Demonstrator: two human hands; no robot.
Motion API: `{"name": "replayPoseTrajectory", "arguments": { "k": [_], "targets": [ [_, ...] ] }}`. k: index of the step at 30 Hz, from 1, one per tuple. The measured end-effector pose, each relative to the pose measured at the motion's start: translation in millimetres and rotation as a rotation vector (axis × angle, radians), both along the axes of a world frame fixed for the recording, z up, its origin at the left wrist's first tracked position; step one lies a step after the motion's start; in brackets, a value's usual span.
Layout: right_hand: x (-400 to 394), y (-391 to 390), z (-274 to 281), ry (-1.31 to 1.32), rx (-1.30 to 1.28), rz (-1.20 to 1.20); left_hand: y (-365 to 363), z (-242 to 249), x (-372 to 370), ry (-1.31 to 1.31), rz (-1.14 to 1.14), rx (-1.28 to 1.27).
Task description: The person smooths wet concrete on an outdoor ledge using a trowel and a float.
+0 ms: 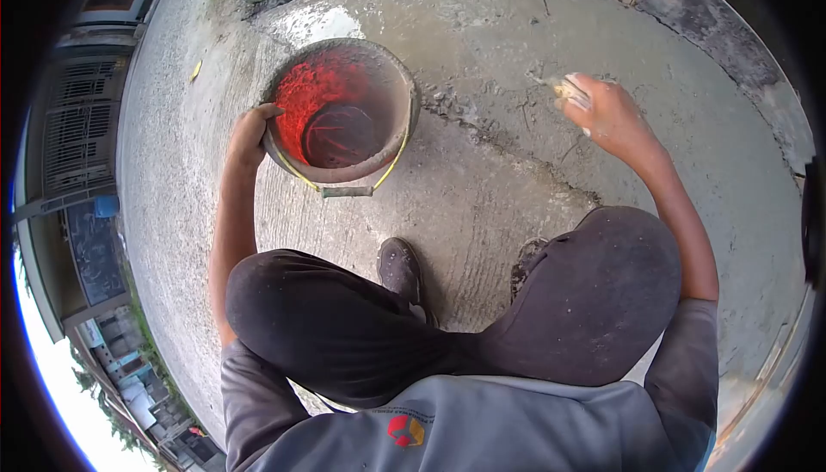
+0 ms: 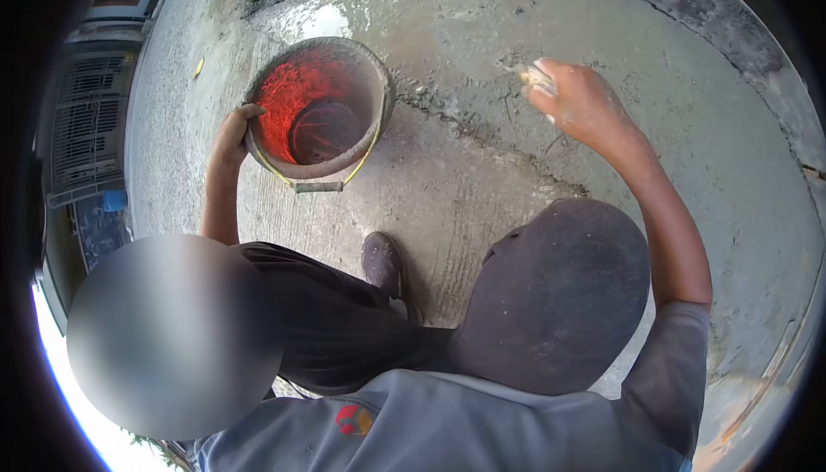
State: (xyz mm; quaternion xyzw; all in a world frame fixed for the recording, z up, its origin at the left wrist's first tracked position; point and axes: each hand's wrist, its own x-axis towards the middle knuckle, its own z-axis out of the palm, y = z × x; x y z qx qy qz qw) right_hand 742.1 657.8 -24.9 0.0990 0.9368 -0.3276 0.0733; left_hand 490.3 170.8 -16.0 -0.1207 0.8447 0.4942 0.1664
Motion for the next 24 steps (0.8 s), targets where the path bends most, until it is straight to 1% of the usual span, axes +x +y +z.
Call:
{"name": "replayPoseTrajectory", "arguments": {
  "k": [1, 2, 4, 5, 6, 7, 8, 9, 11, 14, 16, 18, 21, 22, 23, 24],
  "targets": [
    [-22.3, -21.2, 13.9, 0.01, 0.046, 0.13, 14.0, 9.3, 6.7, 0.007, -0.01, -0.007],
    [-41.9, -43.5, 19.7, 0.078, 0.068, 0.265, 19.3, 15.9, 11.1, 0.008, -0.021, -0.013],
    [-80.9, -84.2, 23.8, 0.191, 0.158, 0.527, 9.0, 22.3, 4.3, -0.034, -0.117, -0.217],
    [-100.9, -105.1, 23.6, 0.195, 0.167, 0.671, 5.8, 26.1, 3.8, -0.051, -0.162, -0.348],
    [-116.4, -126.4, 20.7, 0.169, 0.22, 0.695, 16.1, 29.2, 14.0, -0.014, -0.115, -0.421],
    [-131.4, -144.3, 19.8, 0.167, 0.292, 0.813, 6.2, 24.6, 8.5, -0.018, -0.153, -0.473],
    [-145.4, -159.6, 19.0, 0.157, 0.328, 0.873, 7.0, 29.2, 11.8, -0.051, -0.17, -0.431],
    [-160.7, -175.0, 11.9, 0.161, 0.389, 0.918, 1.7, 28.9, 7.8, -0.074, -0.152, -0.455],
    [-184.2, -193.9, 1.4, 0.145, 0.369, 0.928, -6.1, 29.0, 2.6, -0.149, -0.153, -0.283],
    [-188.5, -165.8, 25.8, 0.165, 0.244, 0.794, -34.7, 17.0, -12.1, -0.223, -0.172, -0.097],
    [-185.9, -130.2, 21.8, 0.29, 0.154, 0.577, -51.7, 17.1, -16.7, -0.253, -0.132, -0.05],
    [-160.7, -82.5, 20.8, 0.271, 0.062, 0.358, -71.1, 19.3, -20.8, -0.293, -0.123, -0.038],
    [-74.4, -14.9, 23.8, -0.12, 0.079, 0.086, -106.0, 37.8, -9.7, -0.268, 0.007, -0.091],
    [-28.4, 2.5, 24.2, -0.244, 0.099, -0.018, -123.2, 52.1, -6.5, -0.304, 0.006, -0.04],
    [25.1, 15.7, 35.9, -0.334, 0.132, -0.086, -137.6, 65.4, -0.3, -0.34, 0.005, 0.02],
    [79.4, 26.9, 48.2, -0.504, 0.155, -0.132, -147.2, 82.8, 9.4, -0.368, 0.059, 0.065]
  ]
}}
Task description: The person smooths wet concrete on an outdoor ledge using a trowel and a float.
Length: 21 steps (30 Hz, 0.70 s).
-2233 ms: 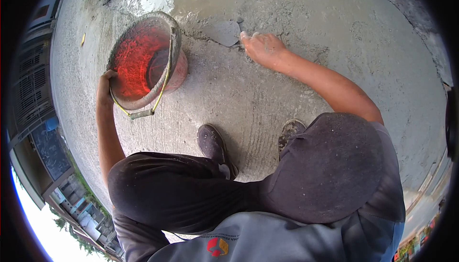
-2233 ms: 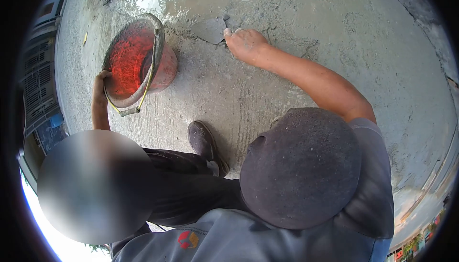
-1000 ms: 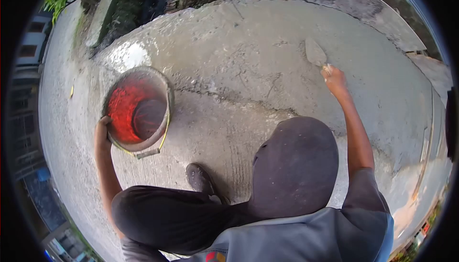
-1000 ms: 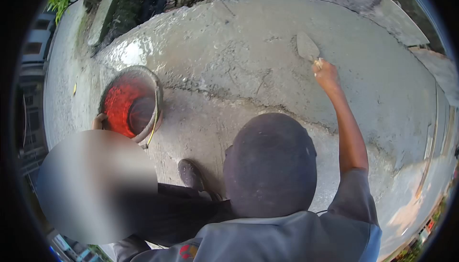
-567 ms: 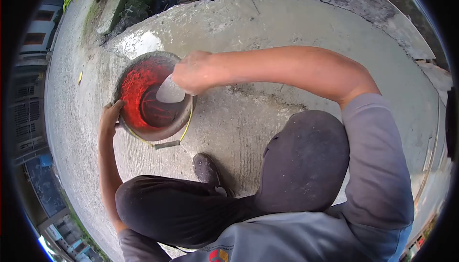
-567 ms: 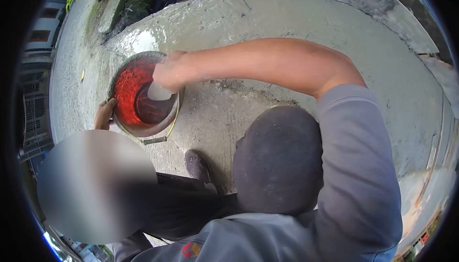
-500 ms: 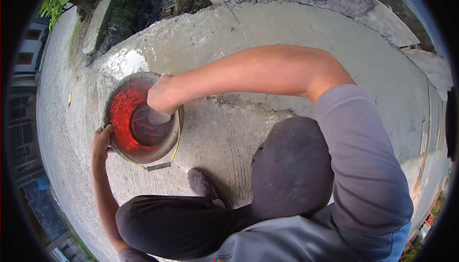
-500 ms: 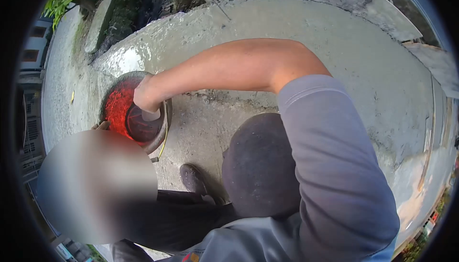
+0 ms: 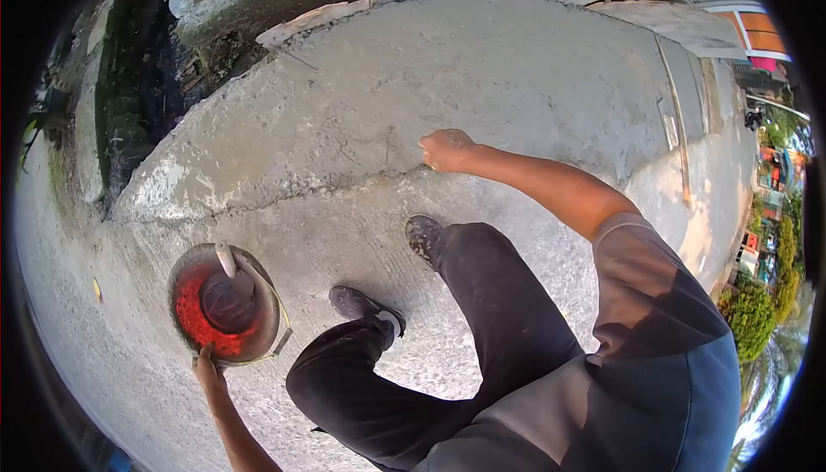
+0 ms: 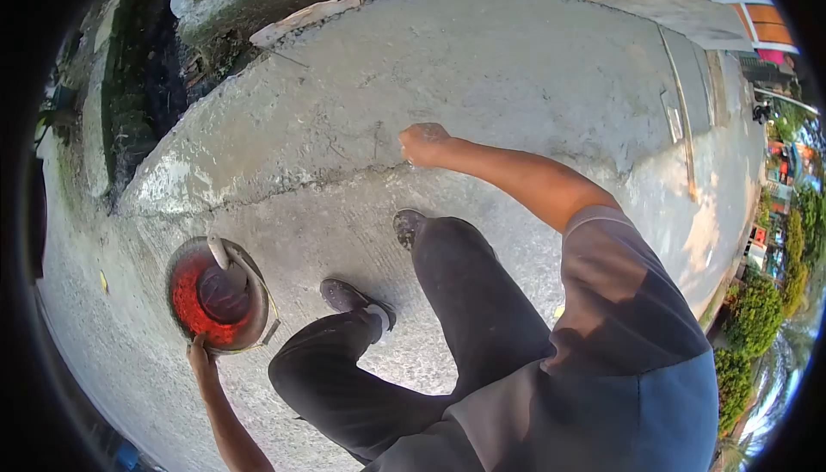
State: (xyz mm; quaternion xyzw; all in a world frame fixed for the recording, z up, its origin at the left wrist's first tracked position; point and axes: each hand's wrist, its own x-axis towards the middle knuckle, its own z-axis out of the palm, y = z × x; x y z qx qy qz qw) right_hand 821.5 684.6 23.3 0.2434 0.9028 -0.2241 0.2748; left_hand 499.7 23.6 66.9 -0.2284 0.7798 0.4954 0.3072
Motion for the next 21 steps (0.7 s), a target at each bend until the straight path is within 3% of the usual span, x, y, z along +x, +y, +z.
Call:
{"name": "replayPoseTrajectory", "arguments": {
  "k": [1, 2, 5, 9, 10, 11, 12, 14, 16, 18, 21],
  "targets": [
    [66.0, 5.9, 6.5, -0.053, 0.02, -0.067, -13.2, 21.1, 9.8, -0.021, 0.066, 0.031],
    [123.4, 7.4, 33.8, -0.246, 0.033, -0.139, -15.8, 51.8, 21.3, -0.025, 0.095, 0.061],
    [317.6, -25.9, 132.9, -0.439, 0.054, -0.467, -48.8, 133.9, 37.7, -0.17, 0.063, 0.119],
    [530.5, -152.6, 284.4, -0.526, 0.125, -0.828, -67.9, 224.9, 64.8, -0.214, 0.004, 0.163],
    [573.5, -189.3, 310.4, -0.549, 0.073, -0.843, -95.4, 214.5, 47.7, -0.258, -0.031, 0.212],
    [591.5, -232.0, 348.8, -0.45, 0.159, -0.923, -66.5, 261.5, 69.3, -0.271, -0.045, 0.194],
    [575.9, -248.5, 393.1, -0.706, -0.083, -1.297, -57.8, 278.1, 82.6, -0.268, -0.073, 0.182],
    [594.2, -302.1, 424.4, -0.695, -0.283, -1.499, -48.4, 301.8, 91.8, -0.243, -0.167, 0.168],
    [613.2, -356.4, 404.1, -0.639, -0.39, -1.721, -33.8, 319.5, 101.6, -0.184, -0.26, 0.157],
    [592.0, -368.2, 424.9, -0.515, -0.536, -1.789, -19.7, 333.2, 117.3, -0.104, -0.352, 0.144],
    [608.1, -407.3, 370.0, -0.331, -0.7, -1.863, 4.6, 339.5, 138.6, 0.085, -0.556, 0.152]
  ]
}}
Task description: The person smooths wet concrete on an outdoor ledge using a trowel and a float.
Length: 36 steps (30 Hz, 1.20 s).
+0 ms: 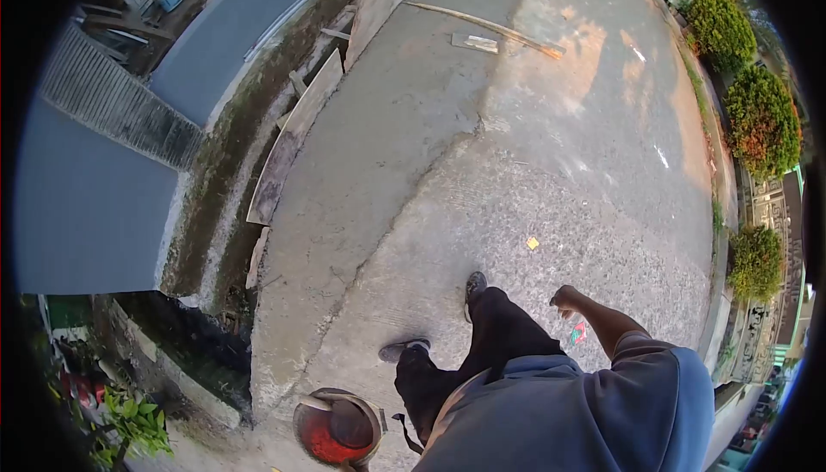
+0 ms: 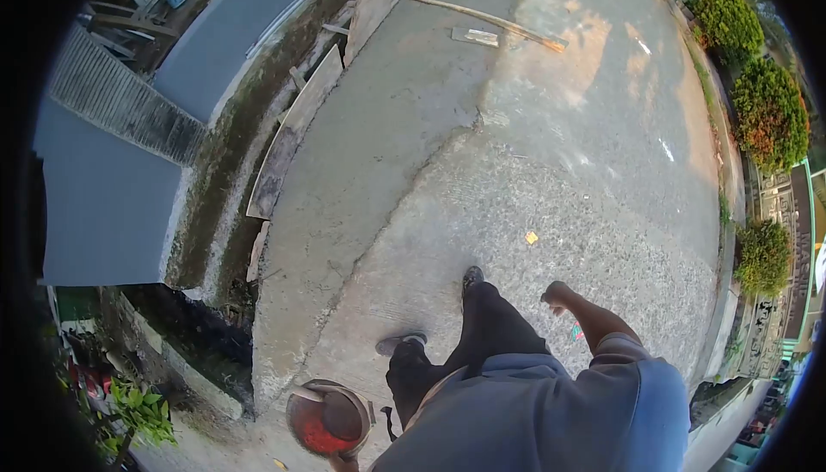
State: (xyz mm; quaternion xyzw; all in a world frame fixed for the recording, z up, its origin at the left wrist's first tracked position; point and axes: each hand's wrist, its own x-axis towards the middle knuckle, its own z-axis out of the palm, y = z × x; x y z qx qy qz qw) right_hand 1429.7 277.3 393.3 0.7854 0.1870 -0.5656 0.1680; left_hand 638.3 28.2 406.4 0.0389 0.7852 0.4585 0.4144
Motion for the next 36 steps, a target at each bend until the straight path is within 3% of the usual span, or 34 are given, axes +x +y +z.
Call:
{"name": "replayPoseTrajectory", "arguments": {
  "k": [3, 5, 11, 12, 14, 15, 20, 21, 23, 24, 26, 31, 34, 36],
  "targets": [
    [7.9, -3.4, 14.9, 0.135, 0.032, -0.087, 29.2, 10.1, 17.1, 0.206, -0.266, 0.084],
    [45.0, -13.1, -12.8, 0.217, -0.018, -0.055, 65.8, 17.4, 35.9, 0.13, -0.164, 0.031],
    [171.7, 37.0, 9.9, 0.113, 0.31, -0.395, 195.3, 16.7, 116.2, -0.127, -0.105, 0.046],
    [197.3, 40.6, -1.7, 0.15, 0.48, -0.181, 218.0, 15.9, 136.6, -0.203, -0.085, 0.051],
    [237.1, 64.7, 5.7, 0.101, 0.428, -0.477, 274.1, 19.9, 176.5, -0.307, 0.093, 0.002],
    [250.3, 75.5, 16.6, 0.084, 0.468, -0.481, 310.9, 29.6, 202.6, -0.362, 0.177, -0.015],
    [308.9, 91.5, 22.9, 0.12, 0.707, -0.492, 437.4, 25.7, 280.8, -0.393, -0.038, -0.031],
    [310.2, 96.1, 34.4, 0.061, 0.63, -0.623, 459.5, 17.8, 292.9, -0.401, -0.064, -0.051],
    [326.5, 79.3, 12.4, 0.005, 0.588, -0.65, 509.4, 16.2, 338.2, -0.365, -0.083, -0.109],
    [335.3, 67.2, -3.3, 0.044, 0.533, -0.775, 536.1, 19.9, 362.7, -0.348, -0.096, -0.136],
    [333.8, 52.2, 1.5, -0.091, 0.361, -0.802, 583.9, -4.4, 387.7, -0.397, -0.149, -0.066],
    [338.7, -2.7, -2.1, -0.069, 0.272, -1.038, 696.5, -45.7, 468.5, -0.321, -0.177, -0.148],
    [349.4, 0.7, -5.7, -0.012, 0.13, -1.043, 749.2, -53.3, 498.8, -0.371, -0.19, -0.208],
    [372.2, 35.8, 9.5, 0.028, 0.124, -0.965, 773.5, -48.6, 531.9, -0.372, -0.217, -0.087]
  ]
}}
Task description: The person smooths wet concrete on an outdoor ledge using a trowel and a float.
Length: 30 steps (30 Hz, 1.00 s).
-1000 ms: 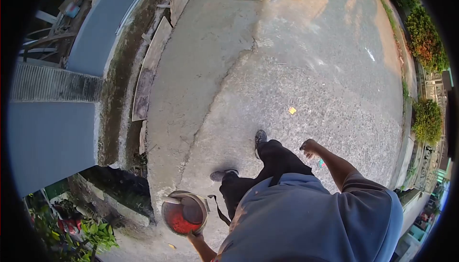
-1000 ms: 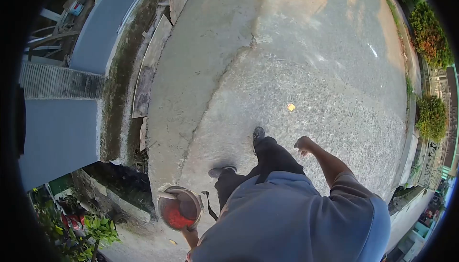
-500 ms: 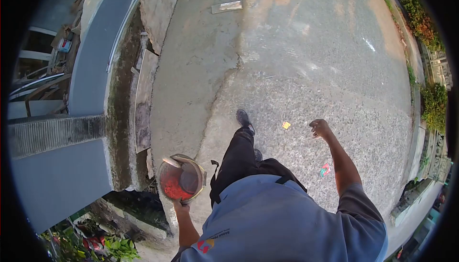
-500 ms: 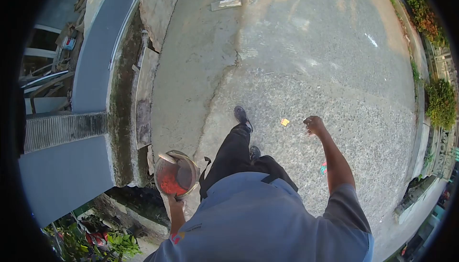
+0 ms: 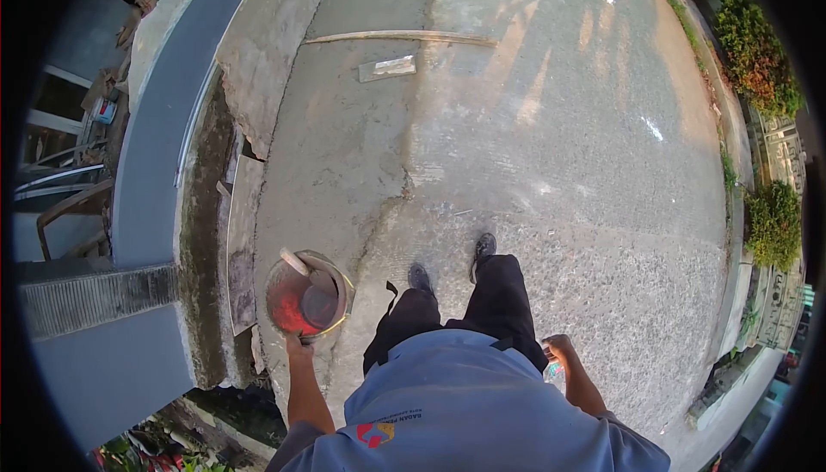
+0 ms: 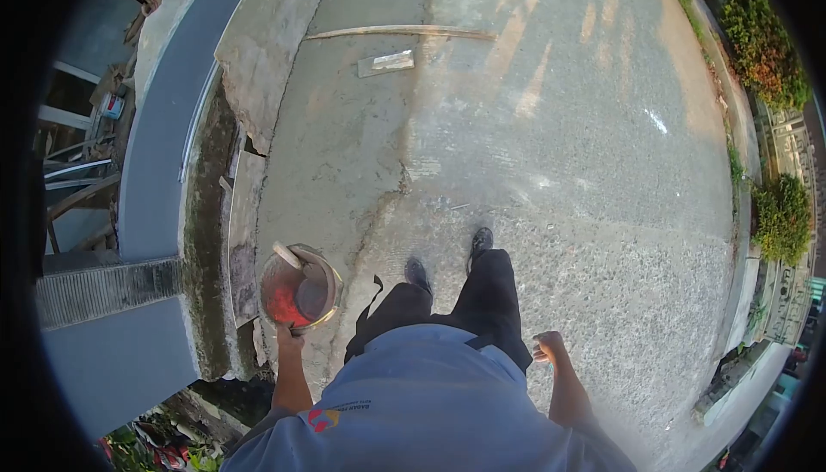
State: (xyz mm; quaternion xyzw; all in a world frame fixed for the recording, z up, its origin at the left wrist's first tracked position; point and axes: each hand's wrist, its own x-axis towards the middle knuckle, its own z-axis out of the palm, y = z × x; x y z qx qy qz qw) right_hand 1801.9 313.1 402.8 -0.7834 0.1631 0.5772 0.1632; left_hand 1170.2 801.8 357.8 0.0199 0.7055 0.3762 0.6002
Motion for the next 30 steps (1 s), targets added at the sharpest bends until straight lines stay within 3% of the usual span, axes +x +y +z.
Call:
{"name": "replayPoseTrajectory", "arguments": {
  "k": [2, 7, 8, 9, 11, 12, 13, 14, 15, 21, 24, 25, 26, 28, 30],
  "targets": [
    [36.6, 40.3, -4.1, -0.036, -0.038, 0.088, 9.6, -2.6, 8.8, -0.059, -0.018, 0.028],
    [205.4, 161.1, -44.9, -0.042, 0.084, 0.186, 5.0, 26.2, 129.7, -0.064, 0.203, 0.106],
    [250.1, 180.4, -61.6, -0.021, 0.157, 0.265, -1.8, 26.9, 147.5, -0.08, 0.269, 0.108],
    [298.7, 200.0, -98.3, -0.081, 0.115, 0.493, -17.3, 29.9, 163.9, -0.093, 0.348, 0.101],
    [373.0, 282.0, -85.9, -0.233, 0.15, 0.945, -45.7, 33.9, 199.1, -0.1, 0.409, 0.09],
    [394.6, 328.1, -64.9, -0.363, 0.169, 0.836, -55.4, 37.0, 217.4, -0.106, 0.445, 0.091],
    [420.2, 365.9, -57.5, -0.539, 0.325, 0.989, -68.7, 37.3, 233.9, -0.136, 0.473, 0.092],
    [429.5, 416.6, -28.7, -0.523, 0.343, 0.883, -82.7, 38.4, 250.0, -0.136, 0.501, 0.091],
    [448.4, 454.6, -31.0, -0.565, 0.469, 0.953, -95.8, 38.7, 269.3, -0.136, 0.527, 0.087],
    [476.1, 690.1, -50.9, -0.881, 0.728, 1.833, -150.9, 0.1, 362.5, -0.148, 0.733, 0.049],
    [453.0, 761.3, -64.2, -0.658, 0.723, 1.543, -141.3, -23.1, 423.0, -0.112, 0.886, -0.081],
    [449.7, 775.9, -69.6, -0.703, 0.896, 1.627, -141.2, -32.0, 440.4, -0.118, 0.939, -0.126],
    [444.5, 796.1, -65.6, -0.521, 0.777, 1.627, -144.9, -35.9, 455.6, -0.117, 0.99, -0.161],
    [436.8, 836.7, -73.7, -0.476, 0.594, 1.858, -149.4, -55.3, 474.8, -0.063, 1.084, -0.222],
    [439.7, 868.2, -80.0, -0.497, 0.621, 1.83, -141.1, -61.5, 495.3, -0.061, 1.18, -0.314]
  ]
}}
